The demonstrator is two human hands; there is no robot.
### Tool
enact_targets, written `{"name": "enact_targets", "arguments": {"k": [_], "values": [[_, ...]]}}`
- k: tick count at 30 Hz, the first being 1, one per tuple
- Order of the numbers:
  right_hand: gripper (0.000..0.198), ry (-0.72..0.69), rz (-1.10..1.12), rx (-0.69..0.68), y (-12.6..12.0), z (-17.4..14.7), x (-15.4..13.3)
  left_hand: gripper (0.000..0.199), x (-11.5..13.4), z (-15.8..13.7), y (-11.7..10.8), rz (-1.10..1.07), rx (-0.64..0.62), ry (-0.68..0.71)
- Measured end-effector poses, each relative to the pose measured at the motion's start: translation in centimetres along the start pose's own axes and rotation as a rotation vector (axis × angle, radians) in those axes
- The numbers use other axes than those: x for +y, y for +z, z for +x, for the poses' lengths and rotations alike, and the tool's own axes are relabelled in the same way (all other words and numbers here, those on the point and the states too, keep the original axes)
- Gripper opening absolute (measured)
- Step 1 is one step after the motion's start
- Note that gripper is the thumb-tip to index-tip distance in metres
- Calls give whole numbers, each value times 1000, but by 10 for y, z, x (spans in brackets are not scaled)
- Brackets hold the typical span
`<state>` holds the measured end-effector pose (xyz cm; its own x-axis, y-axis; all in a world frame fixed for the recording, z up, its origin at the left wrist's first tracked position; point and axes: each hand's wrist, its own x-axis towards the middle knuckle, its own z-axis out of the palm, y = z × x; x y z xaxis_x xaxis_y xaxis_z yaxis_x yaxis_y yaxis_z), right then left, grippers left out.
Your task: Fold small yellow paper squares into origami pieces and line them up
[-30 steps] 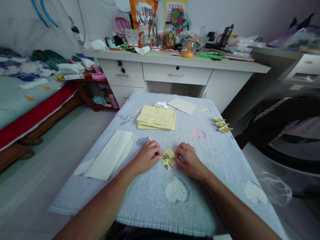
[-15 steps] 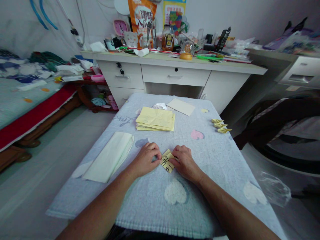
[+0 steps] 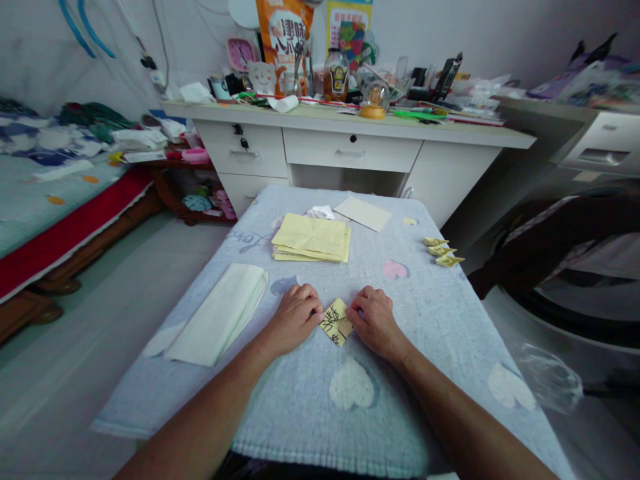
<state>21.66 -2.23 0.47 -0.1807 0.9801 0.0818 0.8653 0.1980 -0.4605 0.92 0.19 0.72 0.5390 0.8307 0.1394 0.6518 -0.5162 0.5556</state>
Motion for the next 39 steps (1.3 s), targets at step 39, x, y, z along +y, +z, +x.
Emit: {"name": "enact_targets", "arguments": {"k": [39], "values": [[19,54,-127,14,1,1,-5,16,20,-5,18,339,55,342]]}}
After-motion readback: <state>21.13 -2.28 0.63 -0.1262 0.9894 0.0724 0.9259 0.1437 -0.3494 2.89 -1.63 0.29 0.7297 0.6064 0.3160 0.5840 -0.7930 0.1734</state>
